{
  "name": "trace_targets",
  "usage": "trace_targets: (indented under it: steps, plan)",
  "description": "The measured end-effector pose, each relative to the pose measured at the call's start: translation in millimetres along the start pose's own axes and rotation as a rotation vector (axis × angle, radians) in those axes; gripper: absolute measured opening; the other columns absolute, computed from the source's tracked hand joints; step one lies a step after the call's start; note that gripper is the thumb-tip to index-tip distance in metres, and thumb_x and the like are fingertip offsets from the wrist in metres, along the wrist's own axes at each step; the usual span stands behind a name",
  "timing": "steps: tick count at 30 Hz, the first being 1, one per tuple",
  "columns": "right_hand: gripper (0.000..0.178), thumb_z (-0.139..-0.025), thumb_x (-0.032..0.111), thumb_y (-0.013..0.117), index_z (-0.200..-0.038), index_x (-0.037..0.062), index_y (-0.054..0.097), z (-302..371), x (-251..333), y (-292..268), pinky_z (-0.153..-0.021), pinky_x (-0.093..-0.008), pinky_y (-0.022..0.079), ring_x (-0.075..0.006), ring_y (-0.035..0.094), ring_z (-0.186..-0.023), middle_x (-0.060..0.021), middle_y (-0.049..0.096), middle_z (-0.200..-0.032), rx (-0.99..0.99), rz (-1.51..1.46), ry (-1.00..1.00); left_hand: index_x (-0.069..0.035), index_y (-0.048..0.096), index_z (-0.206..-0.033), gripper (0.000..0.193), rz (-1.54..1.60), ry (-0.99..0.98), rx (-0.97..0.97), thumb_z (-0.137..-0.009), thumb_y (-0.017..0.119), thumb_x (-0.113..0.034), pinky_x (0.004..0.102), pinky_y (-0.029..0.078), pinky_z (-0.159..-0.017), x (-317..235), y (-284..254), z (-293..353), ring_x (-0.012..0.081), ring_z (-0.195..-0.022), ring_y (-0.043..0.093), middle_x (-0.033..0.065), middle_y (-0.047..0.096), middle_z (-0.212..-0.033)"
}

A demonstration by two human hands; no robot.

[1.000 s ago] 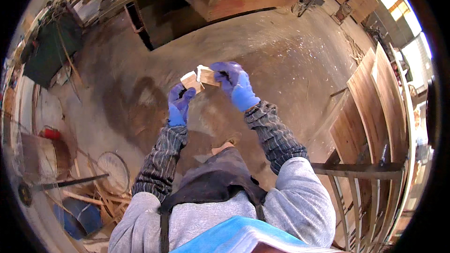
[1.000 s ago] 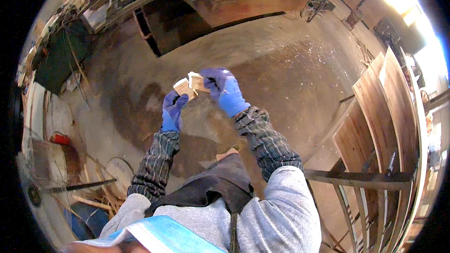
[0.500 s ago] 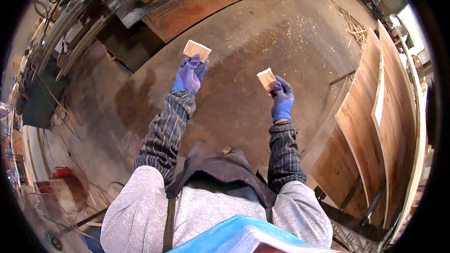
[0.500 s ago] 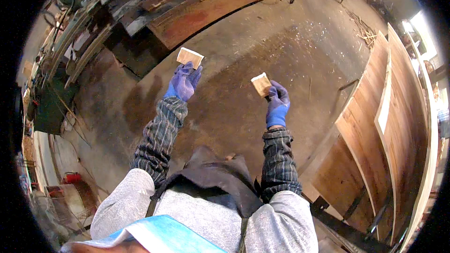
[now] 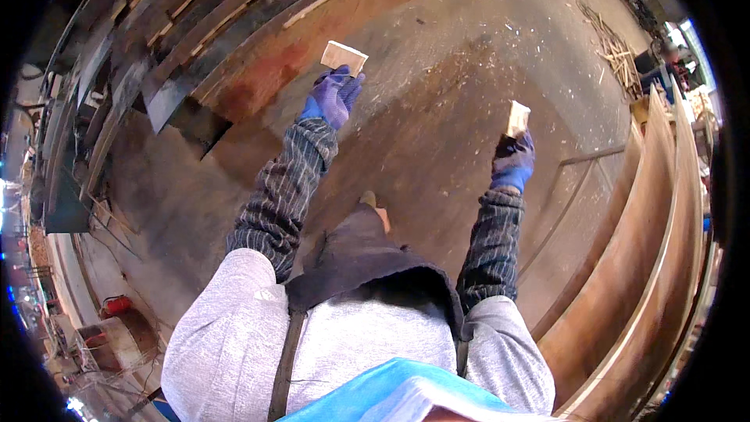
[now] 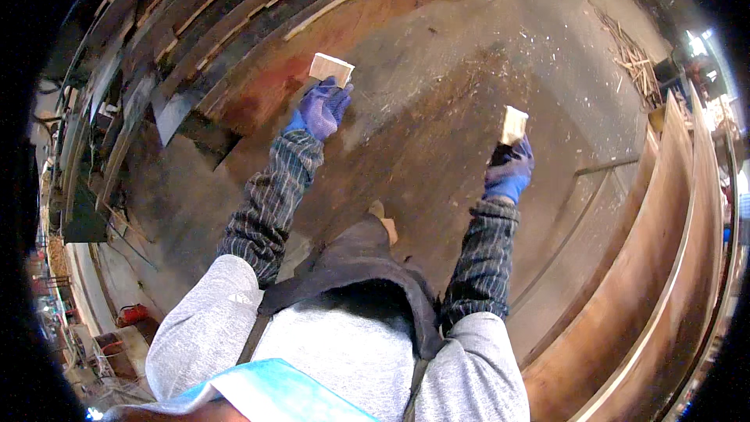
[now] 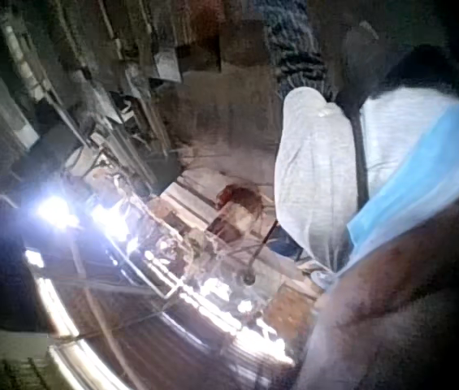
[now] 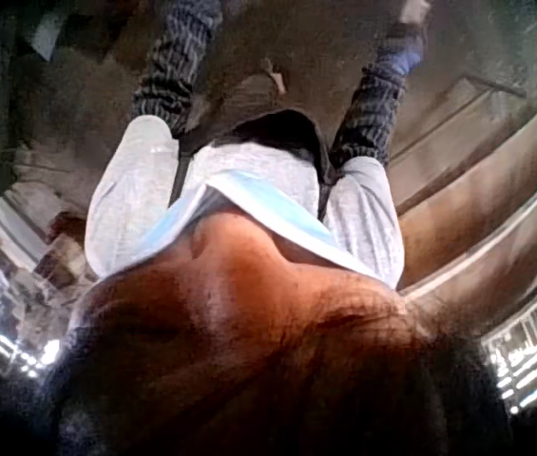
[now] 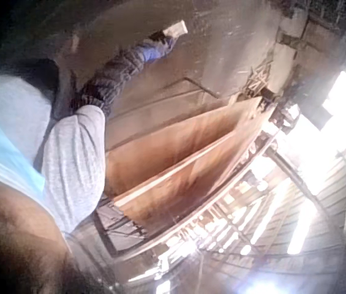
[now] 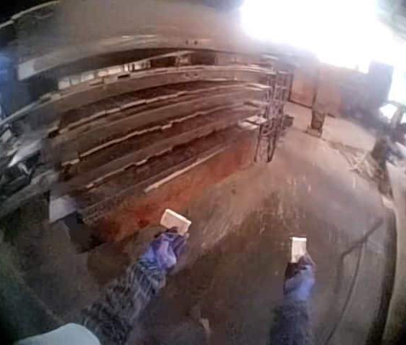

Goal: The person moves a large wooden panel and places it on a rack. They then pick up a long, thin wooden strip and walk through the workshop, placing it on a pile of scrap wood. The person picks up a small block of wood, rubs it against the strip, and then places the strip on a workbench. Finally, they pick up a curved wooden piece and place it on a rack.

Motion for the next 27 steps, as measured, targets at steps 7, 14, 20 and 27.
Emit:
trace_targets:
  steps: [7,14,20,27]
  plan:
    - [0.031,-0.090,0.013,0.045,-0.116,-0.0014,0.053,-88.2,-100.6,3.7,-0.077,-0.0312,0.048,-0.0203,0.058,-0.088,-0.0087,0.060,-0.106,-0.136,-0.794,0.474,-0.010,0.055,-0.108,0.023,0.000,-0.068,-0.020,-0.086,0.057,-0.014,0.0340,0.048,-0.088,13.4,85.0,-152.8,0.0260,-0.105,0.056,0.0101,0.057,-0.114]
    - [0.030,-0.091,0.009,0.043,-0.116,-0.0063,0.049,-191.8,-241.7,36.6,-0.086,-0.0353,0.050,-0.0259,0.058,-0.092,-0.0164,0.057,-0.107,-0.390,-1.358,0.858,-0.016,0.052,-0.115,0.029,0.045,-0.096,0.007,-0.087,0.057,-0.020,0.0355,0.050,-0.083,55.9,134.7,-354.8,0.0240,-0.098,0.059,0.0094,0.059,-0.109]
    - [0.029,-0.089,0.016,0.046,-0.111,0.0001,0.054,-313.6,-310.4,89.1,-0.080,-0.0320,0.050,-0.0214,0.059,-0.091,-0.0102,0.059,-0.103,-0.061,-1.253,0.769,-0.007,0.054,-0.112,0.029,0.178,0.006,0.051,-0.087,0.058,-0.020,0.0346,0.049,-0.084,24.0,168.7,-487.3,0.0248,-0.099,0.058,0.0107,0.059,-0.108]
    - [0.025,-0.085,0.015,0.055,-0.102,-0.0027,0.057,-454.8,-289.7,154.8,-0.071,-0.0376,0.047,-0.0285,0.058,-0.083,-0.0156,0.060,-0.089,0.289,0.294,0.058,-0.006,0.052,-0.116,0.030,0.019,0.199,-0.178,-0.089,0.055,-0.019,0.0317,0.048,-0.078,-34.0,216.7,-555.1,0.0226,-0.091,0.056,0.0108,0.058,-0.102]
Point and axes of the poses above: each hand's wrist, its own z-axis away from the middle knuckle, its own y-axis out of the palm, x = y × z, the point moved 3 cm from there along -z, towards the middle knuckle
